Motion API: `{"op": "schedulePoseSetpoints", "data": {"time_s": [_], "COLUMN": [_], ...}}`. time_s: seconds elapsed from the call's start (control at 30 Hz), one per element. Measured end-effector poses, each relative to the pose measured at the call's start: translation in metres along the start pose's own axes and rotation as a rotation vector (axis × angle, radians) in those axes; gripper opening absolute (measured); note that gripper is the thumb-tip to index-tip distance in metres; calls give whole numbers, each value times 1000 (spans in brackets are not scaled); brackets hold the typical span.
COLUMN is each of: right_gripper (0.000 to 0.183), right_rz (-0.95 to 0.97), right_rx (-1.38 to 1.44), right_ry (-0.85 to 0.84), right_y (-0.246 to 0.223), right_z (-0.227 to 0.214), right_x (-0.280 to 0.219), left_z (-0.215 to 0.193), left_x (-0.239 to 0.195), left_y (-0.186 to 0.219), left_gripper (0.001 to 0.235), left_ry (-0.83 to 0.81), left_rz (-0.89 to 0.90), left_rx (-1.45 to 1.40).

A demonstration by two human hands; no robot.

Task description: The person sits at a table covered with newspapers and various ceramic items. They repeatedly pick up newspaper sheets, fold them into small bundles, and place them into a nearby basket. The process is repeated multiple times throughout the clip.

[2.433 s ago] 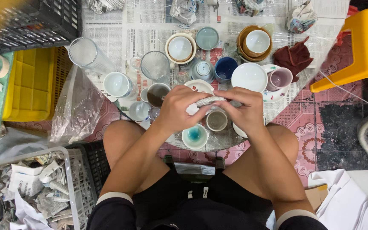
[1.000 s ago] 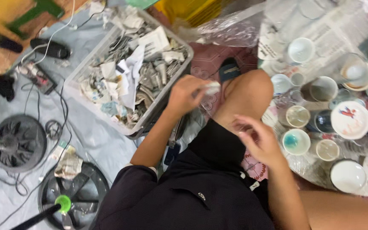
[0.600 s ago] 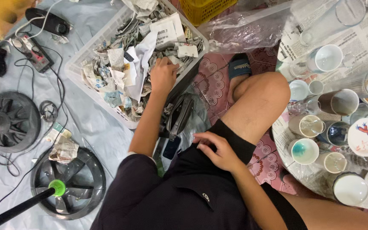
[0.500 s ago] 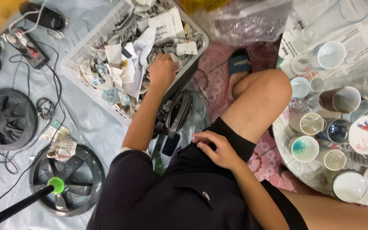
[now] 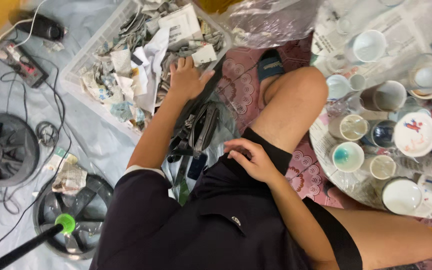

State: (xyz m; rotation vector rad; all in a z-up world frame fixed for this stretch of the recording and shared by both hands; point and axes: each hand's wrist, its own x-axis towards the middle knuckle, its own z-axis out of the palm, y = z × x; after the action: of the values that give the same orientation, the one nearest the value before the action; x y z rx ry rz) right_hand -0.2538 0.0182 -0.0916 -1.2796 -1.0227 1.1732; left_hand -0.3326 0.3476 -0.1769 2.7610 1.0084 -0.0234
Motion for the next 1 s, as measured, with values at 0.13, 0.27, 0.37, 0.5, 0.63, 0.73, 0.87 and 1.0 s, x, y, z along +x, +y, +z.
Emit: {"op": "schedulePoseSetpoints", "data": {"time_s": [0.13, 0.27, 0.37, 0.5, 0.63, 0.73, 0.87, 1.0], "right_gripper": [25, 24, 27, 6, 4, 14, 19, 26], "right_rz": [-58, -209, -467, -681, -918, -1288, -958, -1063], "right_rx": [81, -242, -483, -714, -980, -1003, -1276, -1362], "right_ry": [68, 244, 375, 592, 602, 528, 314, 81], "right_y": [-21, -63, -127, -239, -301, -306, -326, -314], "right_z": [-16, -54, -78, -56, -42, -71, -97, -118], "right_x": [-19, -61, -99, -151, -174, -162, -177, -181], "left_z": [-42, -105, -147, -169, -162, -156, -155, -152], "left_x": [-5, -26, -37, -58, -68, -76, -81, -81], "left_y": [38, 81, 132, 215, 284, 324, 365, 401], "left_gripper": [69, 39, 24, 27, 29, 31, 26, 25], "left_ry": [106, 117, 319, 108, -10, -160, -248, -294], "left_rz": [56, 184, 612, 890, 1166, 1197, 1334, 1392], "left_rx": [275, -121, -359, -538, -710, -725, -735, -741]}}
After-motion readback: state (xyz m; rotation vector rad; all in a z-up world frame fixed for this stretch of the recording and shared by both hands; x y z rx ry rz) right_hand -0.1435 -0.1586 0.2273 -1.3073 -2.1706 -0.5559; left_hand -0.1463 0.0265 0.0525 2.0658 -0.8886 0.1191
